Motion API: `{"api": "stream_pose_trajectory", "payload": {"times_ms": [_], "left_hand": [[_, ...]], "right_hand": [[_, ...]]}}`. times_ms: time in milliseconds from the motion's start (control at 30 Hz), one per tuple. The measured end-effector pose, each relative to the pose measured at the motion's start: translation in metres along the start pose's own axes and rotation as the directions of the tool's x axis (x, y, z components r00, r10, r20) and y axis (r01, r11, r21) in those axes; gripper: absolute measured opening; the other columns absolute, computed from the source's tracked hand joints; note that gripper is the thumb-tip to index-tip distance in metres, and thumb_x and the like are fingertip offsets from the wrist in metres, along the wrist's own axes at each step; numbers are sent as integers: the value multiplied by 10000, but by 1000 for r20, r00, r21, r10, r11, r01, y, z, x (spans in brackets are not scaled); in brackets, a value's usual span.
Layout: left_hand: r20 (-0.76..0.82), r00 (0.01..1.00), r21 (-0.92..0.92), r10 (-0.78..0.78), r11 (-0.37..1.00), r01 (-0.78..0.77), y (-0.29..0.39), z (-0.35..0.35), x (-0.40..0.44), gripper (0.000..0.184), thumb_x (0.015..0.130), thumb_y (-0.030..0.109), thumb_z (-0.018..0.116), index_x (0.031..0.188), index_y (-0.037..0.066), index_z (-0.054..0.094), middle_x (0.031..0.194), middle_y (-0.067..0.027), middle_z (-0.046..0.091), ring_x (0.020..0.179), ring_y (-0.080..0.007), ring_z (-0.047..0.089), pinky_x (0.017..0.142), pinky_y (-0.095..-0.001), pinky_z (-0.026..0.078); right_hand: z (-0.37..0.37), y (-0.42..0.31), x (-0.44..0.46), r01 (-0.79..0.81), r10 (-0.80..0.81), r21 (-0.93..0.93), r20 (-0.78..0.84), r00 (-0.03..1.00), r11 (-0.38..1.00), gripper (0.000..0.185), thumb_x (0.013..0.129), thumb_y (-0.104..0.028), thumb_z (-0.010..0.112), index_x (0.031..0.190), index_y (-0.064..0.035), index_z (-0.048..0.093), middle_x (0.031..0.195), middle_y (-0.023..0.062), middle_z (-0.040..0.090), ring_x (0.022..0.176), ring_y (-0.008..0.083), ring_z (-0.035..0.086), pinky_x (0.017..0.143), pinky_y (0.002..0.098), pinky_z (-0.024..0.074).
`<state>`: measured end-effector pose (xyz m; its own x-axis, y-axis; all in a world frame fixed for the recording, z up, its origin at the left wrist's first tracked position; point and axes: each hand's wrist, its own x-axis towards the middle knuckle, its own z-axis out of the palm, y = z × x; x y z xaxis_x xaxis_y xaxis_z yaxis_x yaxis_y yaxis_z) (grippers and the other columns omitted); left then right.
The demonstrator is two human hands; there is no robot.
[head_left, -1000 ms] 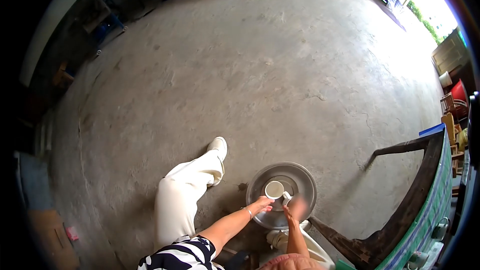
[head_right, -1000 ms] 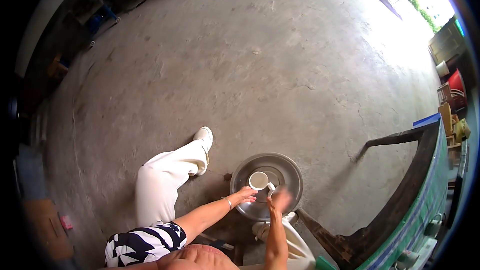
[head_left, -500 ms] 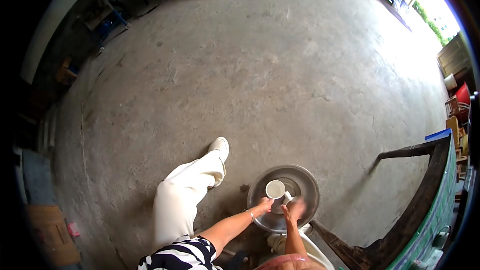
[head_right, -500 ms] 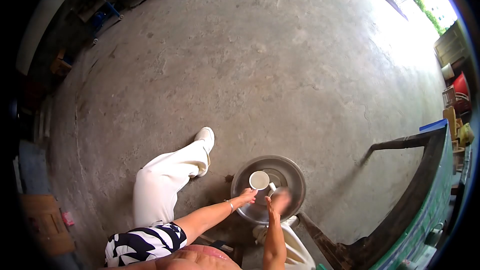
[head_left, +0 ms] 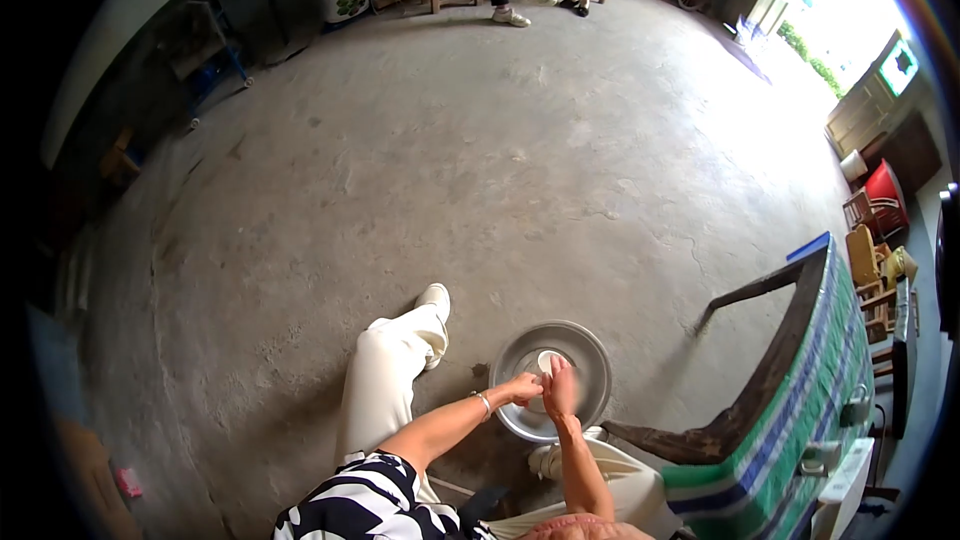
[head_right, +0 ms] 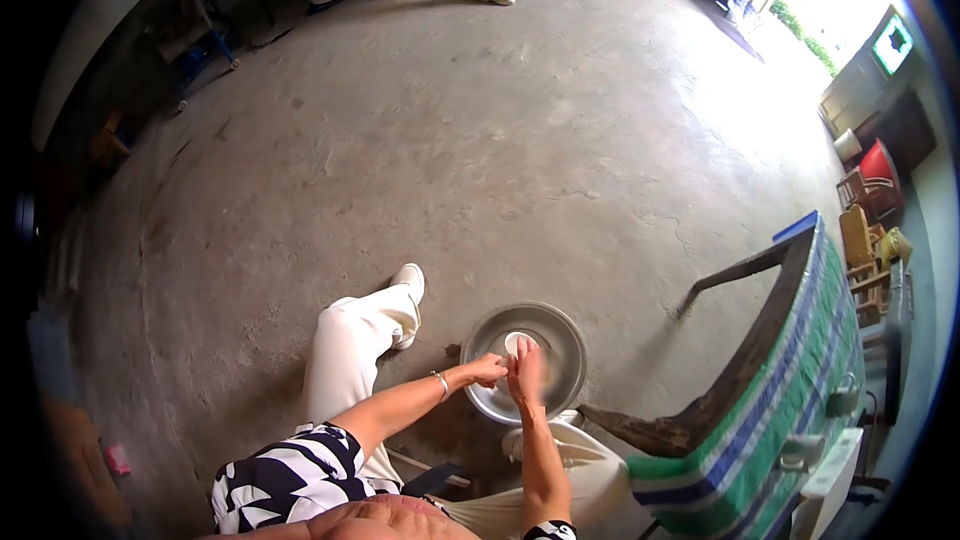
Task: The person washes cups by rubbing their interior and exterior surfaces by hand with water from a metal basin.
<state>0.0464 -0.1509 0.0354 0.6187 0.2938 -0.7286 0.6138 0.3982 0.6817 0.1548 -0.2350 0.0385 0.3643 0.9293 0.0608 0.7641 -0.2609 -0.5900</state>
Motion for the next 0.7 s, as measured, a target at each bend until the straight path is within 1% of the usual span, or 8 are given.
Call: {"api": "stream_pose_trajectory", "payload": {"times_ms": [133, 200, 267, 300, 400, 467, 533, 700], "left_hand": [[97, 986, 336, 134, 928, -159, 51, -10, -72, 384, 763, 268, 522, 924, -75, 581, 676, -173, 604, 516, -229, 606, 433, -344, 464], [88, 982, 451, 166, 872, -188, 61, -10, -98, 405, 776, 304, 500, 909, -70, 579, 700, -218, 614, 544, -261, 624, 524, -370, 499], [87, 967, 515, 239, 820, -249, 66, -11, -121, 384, 775, 314, 492, 891, -41, 584, 769, -252, 620, 673, -331, 638, 654, -418, 500], [119, 926, 664, 359, 664, -343, 64, -9, -128, 362, 773, 313, 483, 898, -10, 587, 857, -270, 613, 828, -389, 608, 759, -464, 465], [68, 899, 715, 433, 608, -347, 61, -6, -146, 374, 769, 332, 468, 906, -2, 564, 843, -249, 614, 857, -428, 573, 759, -472, 456], [37, 912, 708, 408, 634, -312, 75, -6, -176, 353, 773, 335, 472, 901, 17, 558, 900, -250, 606, 909, -412, 564, 789, -486, 440], [-24, 892, 743, 452, 604, -286, 79, -8, -191, 315, 781, 323, 478, 914, 47, 552, 923, -237, 603, 923, -408, 559, 782, -501, 438], [-137, 710, 794, 691, 505, -339, 81, -10, -215, 272, 799, 349, 582, 934, 114, 565, 903, -111, 560, 863, -321, 574, 732, -464, 449]], "right_hand": [[-36, -34, -10, -6, -3, -61, -143, 990, 998, 571, 822, -250, 583, 1292, 4, 383, 1280, 256, 400, 1173, 387, 393, 978, 446, 313], [-67, -57, -11, 79, -90, -97, -111, 990, 992, 660, 816, -314, 599, 1328, 3, 328, 1323, 257, 346, 1202, 385, 358, 983, 448, 303], [-82, -64, -13, 61, -60, 58, -18, 998, 996, 693, 805, -386, 594, 1351, -56, 322, 1352, 240, 319, 1226, 378, 332, 980, 459, 309], [-88, -68, -13, 27, -31, 87, 37, 999, 996, 687, 802, -411, 586, 1354, -94, 329, 1357, 227, 321, 1227, 374, 335, 975, 458, 318], [-101, -83, -16, 27, -30, 59, 48, 998, 998, 635, 779, -444, 587, 1319, -169, 396, 1301, 188, 395, 1178, 358, 387, 931, 448, 364], [-112, -100, -19, -91, 90, 8, 75, 993, 996, 582, 770, -419, 594, 1260, -139, 451, 1196, 170, 460, 1098, 344, 437, 898, 436, 384], [-111, -112, -24, -51, 52, 36, -31, 998, 998, 540, 756, -385, 596, 1217, -129, 479, 1115, 160, 486, 1039, 333, 458, 878, 432, 393], [-114, -137, -30, -168, 205, 192, -195, 959, 967, 517, 742, -371, 584, 1183, -112, 508, 1079, 163, 504, 1010, 332, 465, 868, 421, 390]]}}
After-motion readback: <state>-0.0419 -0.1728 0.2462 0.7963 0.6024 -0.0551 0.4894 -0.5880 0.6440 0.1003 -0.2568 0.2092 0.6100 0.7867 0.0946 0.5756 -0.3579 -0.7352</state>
